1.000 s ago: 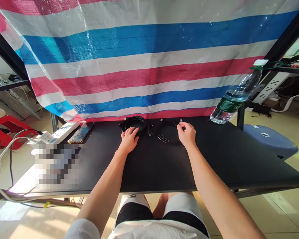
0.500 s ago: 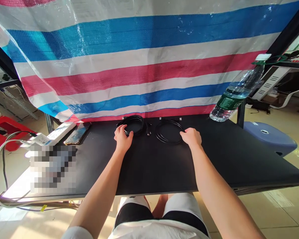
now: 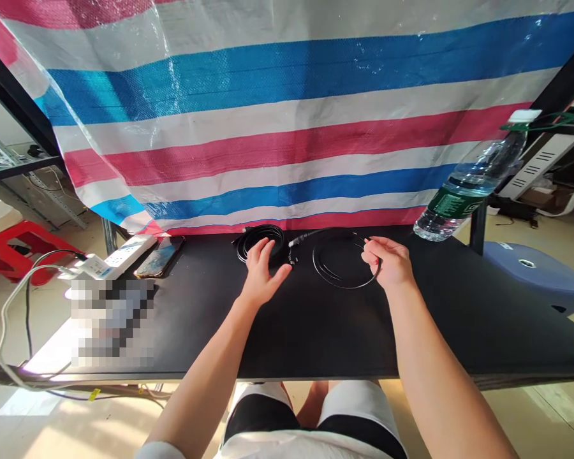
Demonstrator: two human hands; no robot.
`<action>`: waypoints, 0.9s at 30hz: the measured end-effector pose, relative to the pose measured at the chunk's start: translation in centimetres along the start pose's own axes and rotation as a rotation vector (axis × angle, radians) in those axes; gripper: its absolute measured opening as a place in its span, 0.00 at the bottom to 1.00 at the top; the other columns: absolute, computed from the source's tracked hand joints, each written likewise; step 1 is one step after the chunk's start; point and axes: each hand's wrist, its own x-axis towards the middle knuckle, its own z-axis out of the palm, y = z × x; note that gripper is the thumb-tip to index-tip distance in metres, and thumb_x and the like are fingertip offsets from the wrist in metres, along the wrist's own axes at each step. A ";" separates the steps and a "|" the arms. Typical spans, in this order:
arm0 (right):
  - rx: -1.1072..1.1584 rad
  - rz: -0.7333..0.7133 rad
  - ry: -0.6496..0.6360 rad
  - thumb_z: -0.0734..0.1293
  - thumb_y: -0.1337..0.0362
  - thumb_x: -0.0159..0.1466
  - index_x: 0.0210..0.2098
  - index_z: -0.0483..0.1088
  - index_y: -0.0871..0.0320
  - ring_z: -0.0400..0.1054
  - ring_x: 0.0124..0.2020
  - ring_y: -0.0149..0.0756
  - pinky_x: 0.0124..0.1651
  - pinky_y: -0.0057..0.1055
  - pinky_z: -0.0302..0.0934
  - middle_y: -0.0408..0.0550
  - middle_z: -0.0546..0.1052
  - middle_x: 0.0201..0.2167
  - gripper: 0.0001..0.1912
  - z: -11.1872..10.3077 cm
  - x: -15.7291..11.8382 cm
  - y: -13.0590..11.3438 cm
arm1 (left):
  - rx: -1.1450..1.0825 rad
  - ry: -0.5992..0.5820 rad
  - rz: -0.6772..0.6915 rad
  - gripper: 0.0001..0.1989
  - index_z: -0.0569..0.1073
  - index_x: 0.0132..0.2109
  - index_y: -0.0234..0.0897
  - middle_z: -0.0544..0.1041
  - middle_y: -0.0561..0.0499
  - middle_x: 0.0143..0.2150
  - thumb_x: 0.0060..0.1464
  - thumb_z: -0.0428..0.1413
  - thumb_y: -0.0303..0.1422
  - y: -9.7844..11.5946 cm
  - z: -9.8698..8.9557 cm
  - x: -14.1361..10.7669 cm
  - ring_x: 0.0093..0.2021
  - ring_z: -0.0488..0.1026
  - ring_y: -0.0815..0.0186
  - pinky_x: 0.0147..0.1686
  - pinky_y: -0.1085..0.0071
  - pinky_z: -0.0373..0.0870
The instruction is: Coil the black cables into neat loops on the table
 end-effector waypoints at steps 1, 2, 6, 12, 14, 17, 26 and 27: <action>0.014 0.014 -0.046 0.75 0.58 0.40 0.21 0.70 0.56 0.53 0.15 0.24 0.19 0.28 0.50 0.39 0.67 0.16 0.13 0.1 -0.3 -0.2 | -0.039 -0.043 0.057 0.30 0.64 0.61 0.40 0.64 0.39 0.63 0.53 0.56 0.44 0.3 0.2 -0.2 0.65 0.58 0.53 0.62 0.53 0.58; 0.017 0.030 -0.091 0.76 0.59 0.39 0.21 0.71 0.56 0.52 0.15 0.23 0.19 0.28 0.50 0.39 0.67 0.16 0.13 0.2 -0.5 -0.4 | -0.078 -0.085 0.104 0.29 0.64 0.61 0.39 0.66 0.39 0.62 0.54 0.55 0.44 0.5 0.3 -0.3 0.64 0.61 0.54 0.61 0.55 0.59; 0.017 0.074 -0.234 0.78 0.57 0.37 0.21 0.73 0.55 0.51 0.15 0.23 0.19 0.28 0.46 0.39 0.66 0.15 0.15 0.9 -1.2 -0.8 | -0.192 -0.220 0.203 0.20 0.68 0.57 0.39 0.76 0.42 0.47 0.62 0.46 0.38 1.2 1.0 -0.5 0.49 0.73 0.59 0.51 0.60 0.70; 0.057 0.103 -0.338 0.79 0.52 0.38 0.23 0.76 0.54 0.51 0.15 0.24 0.19 0.28 0.44 0.40 0.66 0.14 0.18 1.5 -1.6 -1.3 | -0.287 -0.206 0.234 0.17 0.69 0.53 0.36 0.76 0.42 0.43 0.59 0.46 0.30 1.3 1.5 -0.4 0.41 0.74 0.62 0.42 0.64 0.74; 0.053 0.115 -0.354 0.79 0.48 0.39 0.24 0.77 0.54 0.55 0.16 0.27 0.18 0.28 0.45 0.42 0.68 0.16 0.19 1.5 -1.6 -1.5 | -0.290 -0.208 0.221 0.14 0.70 0.48 0.37 0.76 0.43 0.40 0.57 0.46 0.28 1.3 1.5 -0.3 0.39 0.74 0.62 0.42 0.64 0.74; 0.102 0.104 -0.321 0.76 0.43 0.39 0.25 0.77 0.54 0.62 0.20 0.33 0.18 0.30 0.49 0.48 0.73 0.21 0.23 1.0 -1.4 -1.9 | -0.333 -0.202 0.157 0.11 0.70 0.42 0.37 0.76 0.45 0.38 0.52 0.47 0.25 1.3 1.3 -0.2 0.37 0.74 0.63 0.41 0.64 0.73; 0.661 -0.031 0.257 0.60 0.50 0.59 0.21 0.69 0.55 0.54 0.16 0.27 0.17 0.25 0.50 0.40 0.62 0.16 0.18 -2.9 0.4 -1.4 | -0.745 -0.031 -0.215 0.06 0.66 0.23 0.39 0.71 0.53 0.23 0.42 0.48 0.24 0.7 0.3 0.8 0.28 0.69 0.66 0.35 0.68 0.68; 0.684 -0.023 0.308 0.59 0.52 0.59 0.21 0.67 0.55 0.53 0.15 0.26 0.17 0.24 0.49 0.39 0.62 0.16 0.17 -3.2 0.6 -1.4 | -0.855 0.002 -0.261 0.06 0.64 0.21 0.39 0.69 0.54 0.22 0.41 0.49 0.24 0.7 0.1 0.9 0.28 0.70 0.66 0.36 0.67 0.68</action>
